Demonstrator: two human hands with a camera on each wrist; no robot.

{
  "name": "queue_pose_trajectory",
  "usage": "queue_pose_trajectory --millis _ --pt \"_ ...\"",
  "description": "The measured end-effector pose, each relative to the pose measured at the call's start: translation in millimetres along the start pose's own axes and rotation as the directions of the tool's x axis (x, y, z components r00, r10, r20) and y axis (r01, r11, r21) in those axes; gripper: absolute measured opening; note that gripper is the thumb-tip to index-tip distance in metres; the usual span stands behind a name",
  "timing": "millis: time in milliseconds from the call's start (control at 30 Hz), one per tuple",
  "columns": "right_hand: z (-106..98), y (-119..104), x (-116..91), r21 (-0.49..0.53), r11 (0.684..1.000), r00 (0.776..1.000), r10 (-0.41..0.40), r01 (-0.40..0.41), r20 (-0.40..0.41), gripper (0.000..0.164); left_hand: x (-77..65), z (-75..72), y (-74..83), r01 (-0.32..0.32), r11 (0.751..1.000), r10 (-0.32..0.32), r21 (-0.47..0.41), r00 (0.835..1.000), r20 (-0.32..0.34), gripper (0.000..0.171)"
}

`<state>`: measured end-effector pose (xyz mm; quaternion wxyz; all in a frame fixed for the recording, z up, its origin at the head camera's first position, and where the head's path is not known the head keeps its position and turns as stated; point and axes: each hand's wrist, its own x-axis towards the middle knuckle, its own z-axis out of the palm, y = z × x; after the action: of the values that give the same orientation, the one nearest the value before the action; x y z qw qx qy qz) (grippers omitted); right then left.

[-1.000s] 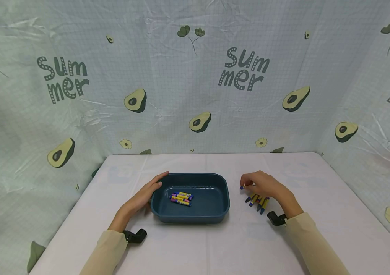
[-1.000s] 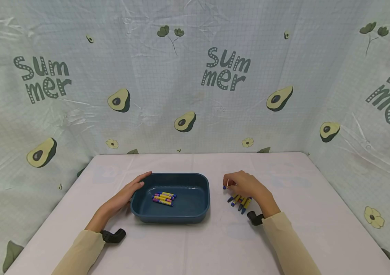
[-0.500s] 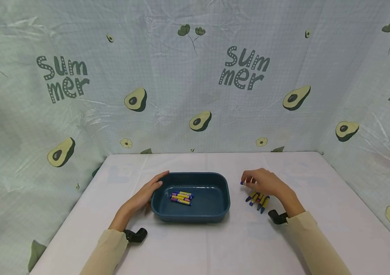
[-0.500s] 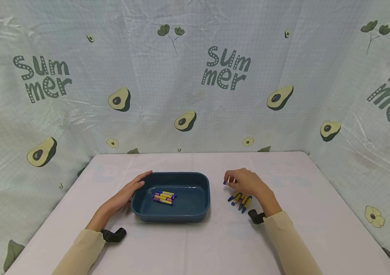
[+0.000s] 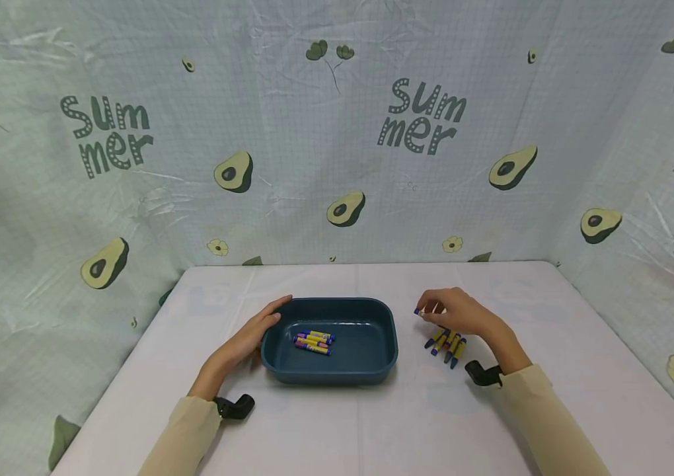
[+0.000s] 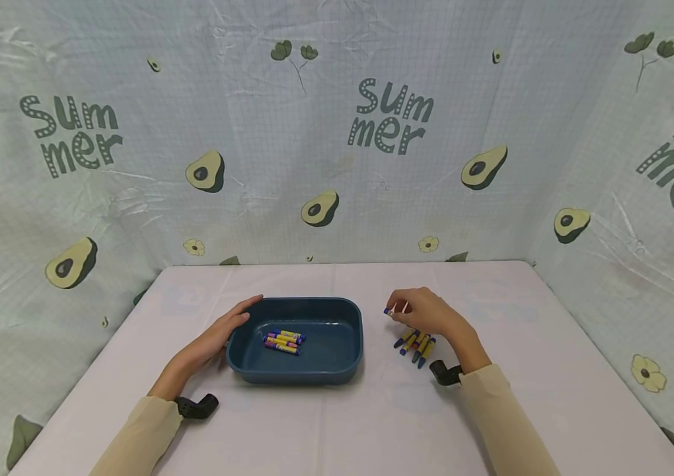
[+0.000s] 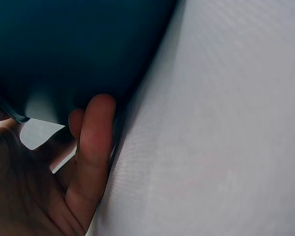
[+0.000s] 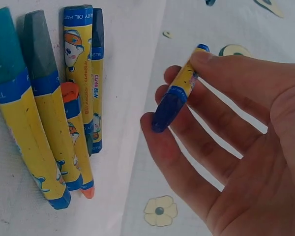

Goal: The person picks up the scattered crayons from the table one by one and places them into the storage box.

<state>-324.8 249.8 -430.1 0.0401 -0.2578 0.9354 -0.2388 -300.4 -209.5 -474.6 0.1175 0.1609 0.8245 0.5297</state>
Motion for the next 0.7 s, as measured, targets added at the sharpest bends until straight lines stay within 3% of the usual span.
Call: queue_pose_trajectory --millis 300,700 --pt "-4 -1 -3 0.034 0.999 0.998 -0.037 0.039 -0.051 0.015 0.3 -0.6 -1.1 -0.008 1.0 0.008 0.005 1.0 0.002 0.051" --pt "-12 -11 1 0.043 0.997 0.998 -0.06 0.061 -0.037 0.016 -0.2 -0.4 -0.7 0.0 1.0 0.0 -0.005 1.0 -0.001 0.051"
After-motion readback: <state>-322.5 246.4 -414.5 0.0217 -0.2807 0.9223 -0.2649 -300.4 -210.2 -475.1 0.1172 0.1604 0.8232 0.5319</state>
